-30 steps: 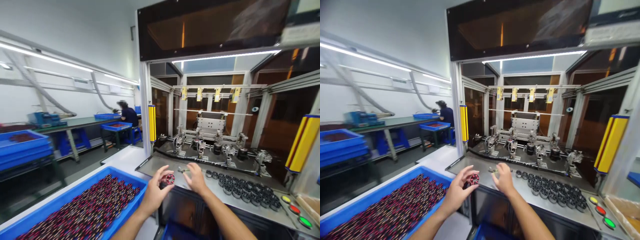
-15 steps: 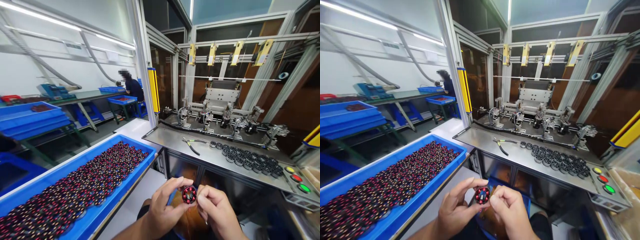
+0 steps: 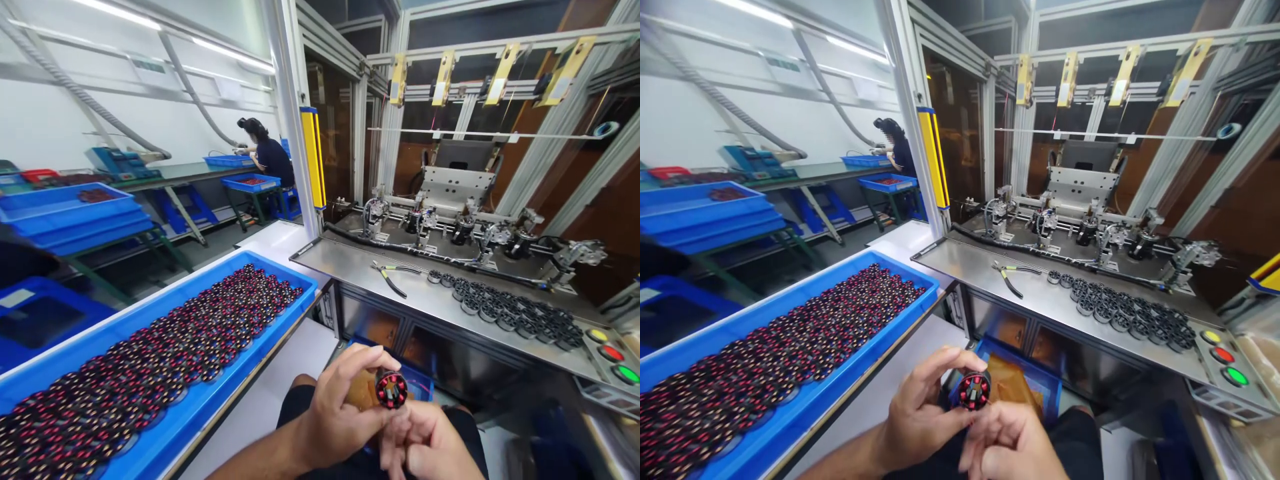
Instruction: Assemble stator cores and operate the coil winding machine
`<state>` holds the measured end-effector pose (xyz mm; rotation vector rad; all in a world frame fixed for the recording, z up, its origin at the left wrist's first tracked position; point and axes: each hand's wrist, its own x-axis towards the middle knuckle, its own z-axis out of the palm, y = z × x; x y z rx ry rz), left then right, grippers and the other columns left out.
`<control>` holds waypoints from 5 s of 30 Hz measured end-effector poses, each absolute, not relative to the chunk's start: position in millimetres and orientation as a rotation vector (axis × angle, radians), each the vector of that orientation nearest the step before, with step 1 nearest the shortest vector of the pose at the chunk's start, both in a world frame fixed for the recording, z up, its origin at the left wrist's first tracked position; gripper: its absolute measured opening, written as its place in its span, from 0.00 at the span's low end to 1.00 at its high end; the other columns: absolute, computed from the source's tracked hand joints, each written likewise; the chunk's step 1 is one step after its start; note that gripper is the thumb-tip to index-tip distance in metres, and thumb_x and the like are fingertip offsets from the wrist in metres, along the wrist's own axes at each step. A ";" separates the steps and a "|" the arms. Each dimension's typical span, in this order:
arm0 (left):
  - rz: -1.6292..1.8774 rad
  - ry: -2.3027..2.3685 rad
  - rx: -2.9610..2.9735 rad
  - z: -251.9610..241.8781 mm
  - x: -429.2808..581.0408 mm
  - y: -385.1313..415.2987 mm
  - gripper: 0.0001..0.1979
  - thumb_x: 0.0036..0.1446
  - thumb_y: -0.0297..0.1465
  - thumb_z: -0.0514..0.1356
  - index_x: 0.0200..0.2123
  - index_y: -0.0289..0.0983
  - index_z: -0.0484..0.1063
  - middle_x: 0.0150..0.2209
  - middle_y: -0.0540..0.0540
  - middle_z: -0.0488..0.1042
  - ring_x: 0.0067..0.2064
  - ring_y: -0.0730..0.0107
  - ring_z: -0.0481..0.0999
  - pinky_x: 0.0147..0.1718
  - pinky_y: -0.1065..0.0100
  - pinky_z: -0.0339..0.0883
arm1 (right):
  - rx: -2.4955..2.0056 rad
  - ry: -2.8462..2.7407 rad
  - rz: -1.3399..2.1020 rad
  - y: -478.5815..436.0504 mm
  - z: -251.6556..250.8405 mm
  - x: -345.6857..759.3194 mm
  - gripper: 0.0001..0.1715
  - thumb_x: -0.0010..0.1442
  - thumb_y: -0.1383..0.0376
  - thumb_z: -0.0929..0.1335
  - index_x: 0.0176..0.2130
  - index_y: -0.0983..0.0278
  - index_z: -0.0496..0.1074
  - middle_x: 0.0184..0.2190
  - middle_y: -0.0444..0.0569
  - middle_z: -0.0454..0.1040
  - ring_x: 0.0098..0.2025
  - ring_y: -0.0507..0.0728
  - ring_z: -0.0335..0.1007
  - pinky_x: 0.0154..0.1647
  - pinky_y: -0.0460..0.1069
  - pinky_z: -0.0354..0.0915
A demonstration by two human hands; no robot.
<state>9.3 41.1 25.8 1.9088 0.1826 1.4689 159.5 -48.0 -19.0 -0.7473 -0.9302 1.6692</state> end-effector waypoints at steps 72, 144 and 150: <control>1.280 0.425 1.964 19.5 14.2 14.6 0.26 0.46 0.19 0.69 0.49 0.40 0.72 0.44 0.44 0.78 0.46 0.66 0.79 0.48 0.71 0.73 | -1.197 -1.200 0.635 -67.1 -4.4 154.3 0.08 0.64 0.63 0.65 0.32 0.60 0.65 0.30 0.44 0.65 0.33 0.52 0.64 0.34 0.46 0.63; 1.046 0.261 1.374 23.1 7.4 20.2 0.30 0.35 0.13 0.64 0.43 0.41 0.77 0.37 0.49 0.79 0.37 0.71 0.78 0.39 0.75 0.73 | -1.084 -1.520 0.275 -60.4 23.2 166.7 0.09 0.61 0.71 0.67 0.43 0.64 0.71 0.32 0.50 0.73 0.35 0.54 0.72 0.34 0.47 0.72; 1.058 0.304 1.459 21.8 7.5 18.8 0.28 0.35 0.14 0.64 0.42 0.40 0.76 0.36 0.48 0.79 0.36 0.70 0.79 0.37 0.75 0.74 | -1.008 -1.595 0.110 -55.1 34.3 159.0 0.13 0.53 0.82 0.67 0.36 0.68 0.73 0.26 0.50 0.71 0.30 0.54 0.70 0.28 0.49 0.71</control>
